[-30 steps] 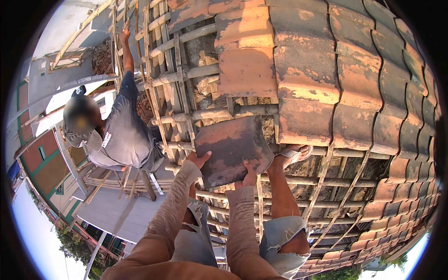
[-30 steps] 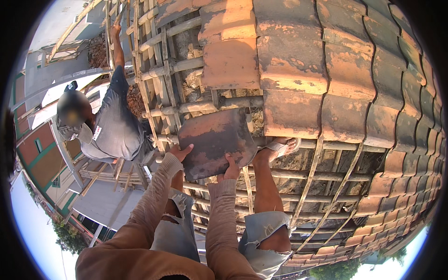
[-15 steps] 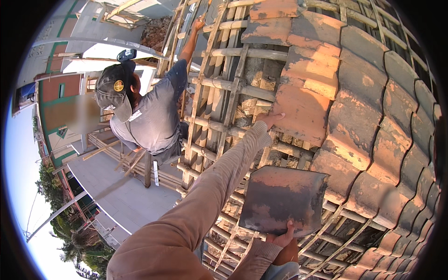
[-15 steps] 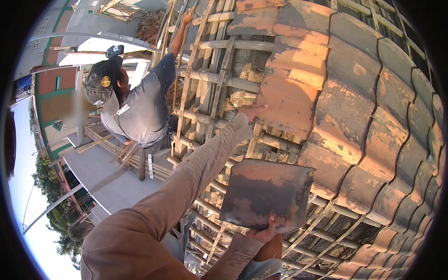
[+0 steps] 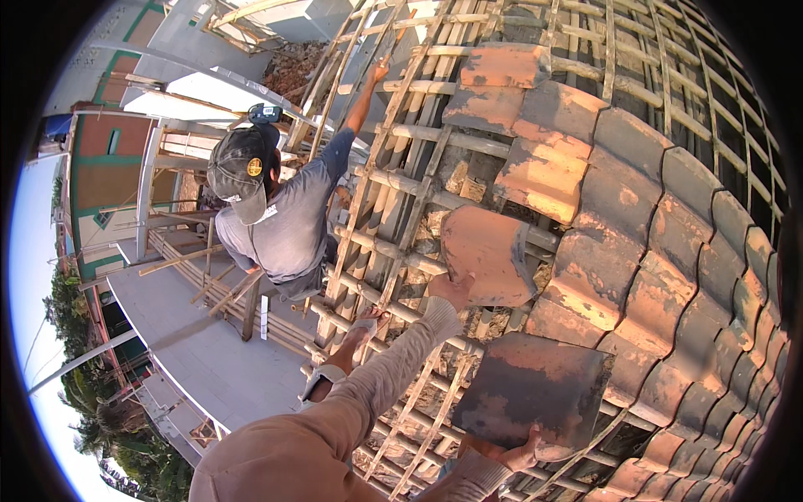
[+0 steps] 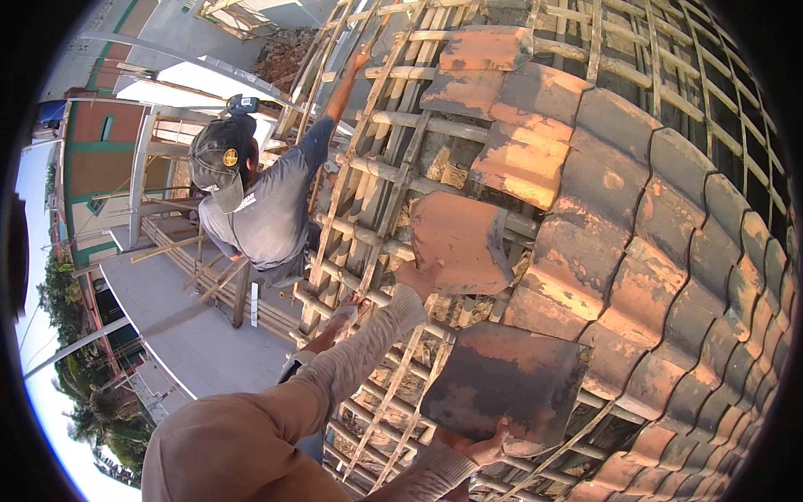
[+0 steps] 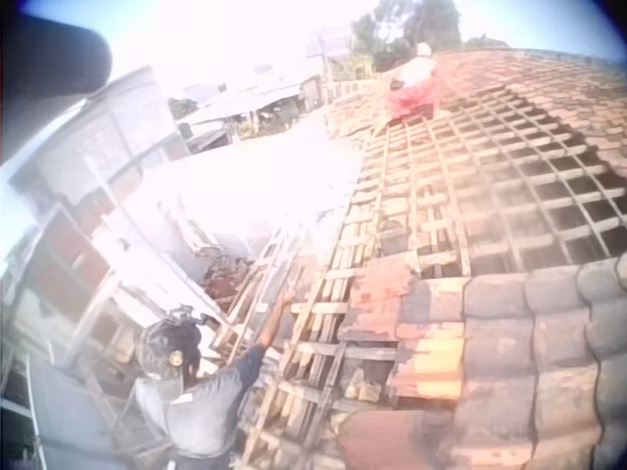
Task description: The person removes roof tiles by hand, lifting them from the wooden rafters and stacking them.
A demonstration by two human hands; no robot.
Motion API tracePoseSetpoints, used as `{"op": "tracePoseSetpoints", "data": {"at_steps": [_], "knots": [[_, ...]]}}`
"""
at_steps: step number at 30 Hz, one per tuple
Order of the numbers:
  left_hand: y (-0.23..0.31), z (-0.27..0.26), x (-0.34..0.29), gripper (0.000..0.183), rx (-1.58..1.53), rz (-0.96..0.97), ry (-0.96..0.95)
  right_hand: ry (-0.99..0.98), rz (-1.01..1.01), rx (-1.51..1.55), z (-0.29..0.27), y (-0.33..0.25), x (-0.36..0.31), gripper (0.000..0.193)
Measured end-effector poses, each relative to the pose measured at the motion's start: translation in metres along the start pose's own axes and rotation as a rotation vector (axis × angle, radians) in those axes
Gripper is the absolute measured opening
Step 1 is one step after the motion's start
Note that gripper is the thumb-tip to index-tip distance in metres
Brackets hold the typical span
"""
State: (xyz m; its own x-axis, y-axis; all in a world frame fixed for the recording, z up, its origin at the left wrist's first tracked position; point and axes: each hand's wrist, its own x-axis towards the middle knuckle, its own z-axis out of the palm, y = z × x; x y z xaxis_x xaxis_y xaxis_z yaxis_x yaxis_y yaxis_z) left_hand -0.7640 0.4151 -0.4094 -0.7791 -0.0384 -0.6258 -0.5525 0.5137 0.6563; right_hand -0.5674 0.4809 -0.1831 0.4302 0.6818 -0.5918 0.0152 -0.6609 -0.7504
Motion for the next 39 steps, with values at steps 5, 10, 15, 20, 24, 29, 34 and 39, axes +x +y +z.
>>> {"op": "tracePoseSetpoints", "data": {"at_steps": [5,10,15,20,24,29,34,39], "knots": [[0.024,-0.079,-0.041,0.047,0.233,0.022,-0.01,-0.089,-0.111,-0.061,-0.004,-0.037,-0.023,0.042],[0.104,-0.163,-0.123,0.052,0.316,0.234,-0.193,-0.145,-0.348,-0.131,-0.018,-0.105,-0.053,0.039],[0.124,-0.26,-0.164,0.053,0.393,0.209,-0.327,-0.329,-0.84,-0.198,-0.009,-0.199,-0.116,0.035],[0.133,-0.305,-0.207,0.052,0.338,0.233,-0.167,-1.172,-1.101,0.071,0.154,-0.304,-0.332,0.043],[0.162,-0.332,-0.227,0.048,0.32,0.146,-0.23,-1.452,-1.261,-0.498,0.378,-0.349,-0.564,0.094],[0.156,-0.404,-0.23,0.046,0.257,0.031,-0.146,-1.722,-1.647,-0.194,0.276,-0.278,-0.597,0.079],[0.178,-0.413,-0.232,0.043,-0.083,0.096,-0.261,-0.879,-1.767,-0.881,0.156,-0.205,-0.346,0.083],[0.163,-0.421,-0.222,0.042,-0.15,0.035,-0.327,-0.872,-0.397,-1.243,0.01,-0.12,-0.153,0.089]]}}
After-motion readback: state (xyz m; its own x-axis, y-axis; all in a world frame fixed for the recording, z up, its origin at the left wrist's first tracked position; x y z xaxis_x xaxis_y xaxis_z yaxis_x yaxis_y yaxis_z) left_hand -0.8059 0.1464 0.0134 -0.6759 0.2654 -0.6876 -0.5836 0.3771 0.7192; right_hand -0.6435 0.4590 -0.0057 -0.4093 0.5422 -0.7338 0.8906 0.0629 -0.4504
